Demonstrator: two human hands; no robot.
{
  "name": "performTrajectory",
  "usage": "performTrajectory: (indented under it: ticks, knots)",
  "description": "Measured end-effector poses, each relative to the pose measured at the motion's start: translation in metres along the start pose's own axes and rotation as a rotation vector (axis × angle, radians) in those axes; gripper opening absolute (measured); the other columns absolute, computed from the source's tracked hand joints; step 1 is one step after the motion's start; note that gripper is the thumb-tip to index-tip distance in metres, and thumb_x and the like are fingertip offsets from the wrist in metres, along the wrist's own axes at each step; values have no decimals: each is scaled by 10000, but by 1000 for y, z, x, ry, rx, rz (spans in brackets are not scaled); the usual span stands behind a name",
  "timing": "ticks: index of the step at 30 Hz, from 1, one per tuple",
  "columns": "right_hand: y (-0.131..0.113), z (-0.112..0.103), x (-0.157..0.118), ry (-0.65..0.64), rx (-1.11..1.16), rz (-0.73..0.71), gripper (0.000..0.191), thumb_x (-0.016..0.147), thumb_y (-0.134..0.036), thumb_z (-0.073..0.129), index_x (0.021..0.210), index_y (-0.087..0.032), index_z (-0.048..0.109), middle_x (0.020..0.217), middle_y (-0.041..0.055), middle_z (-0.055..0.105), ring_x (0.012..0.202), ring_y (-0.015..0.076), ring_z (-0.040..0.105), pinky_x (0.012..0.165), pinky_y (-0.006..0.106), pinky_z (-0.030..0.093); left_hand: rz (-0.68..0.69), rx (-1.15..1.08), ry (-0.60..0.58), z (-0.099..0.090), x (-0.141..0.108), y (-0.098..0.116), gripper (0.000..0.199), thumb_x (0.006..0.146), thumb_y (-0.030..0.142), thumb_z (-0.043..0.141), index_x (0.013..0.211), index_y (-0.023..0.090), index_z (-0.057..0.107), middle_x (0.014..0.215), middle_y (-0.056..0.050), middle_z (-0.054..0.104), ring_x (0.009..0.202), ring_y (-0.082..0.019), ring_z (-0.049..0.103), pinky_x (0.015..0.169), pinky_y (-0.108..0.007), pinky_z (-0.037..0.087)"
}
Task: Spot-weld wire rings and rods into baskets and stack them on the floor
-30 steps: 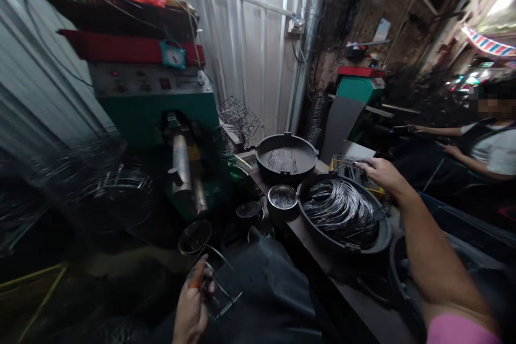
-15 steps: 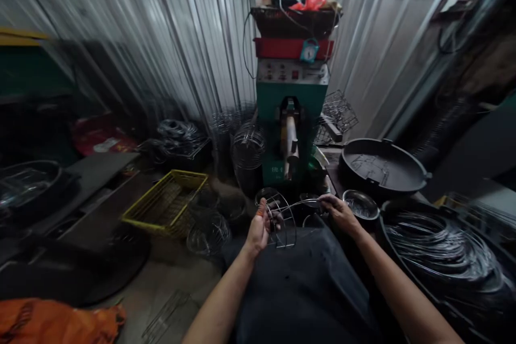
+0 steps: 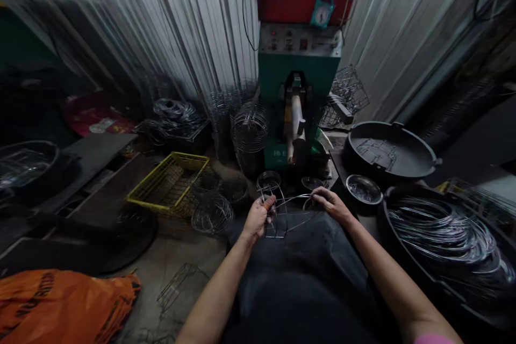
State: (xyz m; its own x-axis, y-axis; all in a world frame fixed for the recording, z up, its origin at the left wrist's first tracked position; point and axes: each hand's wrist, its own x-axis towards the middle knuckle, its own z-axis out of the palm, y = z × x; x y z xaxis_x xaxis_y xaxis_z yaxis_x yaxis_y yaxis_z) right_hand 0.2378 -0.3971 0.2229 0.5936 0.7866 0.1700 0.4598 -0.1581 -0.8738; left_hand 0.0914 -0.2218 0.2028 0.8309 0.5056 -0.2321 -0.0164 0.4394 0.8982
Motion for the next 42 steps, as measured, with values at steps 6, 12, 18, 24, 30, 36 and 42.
performTrajectory:
  ticks: [6, 12, 18, 24, 30, 36, 42]
  knots:
    - [-30, 27, 6, -323, -457, -321, 211, 850, -258, 397, 944, -200, 577, 845, 50, 594, 753, 149, 554, 657, 242, 425, 75, 206, -48, 6, -5, -11, 313, 666, 444, 594, 752, 157, 504, 565, 41, 466, 437, -62, 439, 313, -144, 287]
    - [-24, 5, 12, -319, -616, -306, 205, 841, -241, 409, 929, -220, 593, 817, 44, 598, 696, 143, 568, 600, 232, 429, 149, 417, -50, -3, -10, -6, 258, 715, 419, 547, 750, 165, 516, 487, 67, 427, 347, -52, 361, 334, -175, 285]
    - [1, -45, 17, 72, -543, -234, 179, 801, -337, 496, 866, -224, 619, 825, 44, 628, 756, 171, 582, 678, 281, 442, 226, 464, 0, -11, -4, -7, 235, 719, 399, 555, 745, 165, 541, 479, 60, 445, 350, -54, 376, 356, -182, 278]
    - [13, -30, 29, 239, -457, -217, 216, 795, -404, 493, 809, -236, 628, 787, 36, 632, 764, 186, 572, 709, 320, 422, 187, 181, -31, -11, 22, -5, 289, 688, 428, 585, 766, 162, 501, 560, 53, 494, 330, -38, 367, 317, -175, 268]
    - [23, -9, 49, 236, -347, -197, 197, 814, -371, 479, 840, -240, 624, 818, 35, 627, 811, 187, 557, 751, 334, 390, 130, 131, -124, 1, 47, -5, 301, 674, 419, 609, 753, 150, 500, 558, 40, 522, 342, -32, 368, 312, -162, 259]
    - [36, -11, 67, 222, -393, -216, 179, 820, -342, 481, 823, -237, 626, 789, 31, 631, 777, 186, 540, 723, 341, 351, 130, 122, -138, 15, 69, -11, 301, 682, 419, 606, 789, 155, 508, 581, 31, 536, 395, -44, 400, 336, -154, 277]
    - [45, -22, 81, 215, -419, -227, 175, 828, -314, 474, 827, -237, 631, 791, 29, 630, 772, 179, 527, 717, 333, 341, 133, 92, -111, 24, 85, -11, 306, 674, 424, 612, 784, 154, 516, 563, 35, 526, 391, -40, 378, 323, -150, 244]
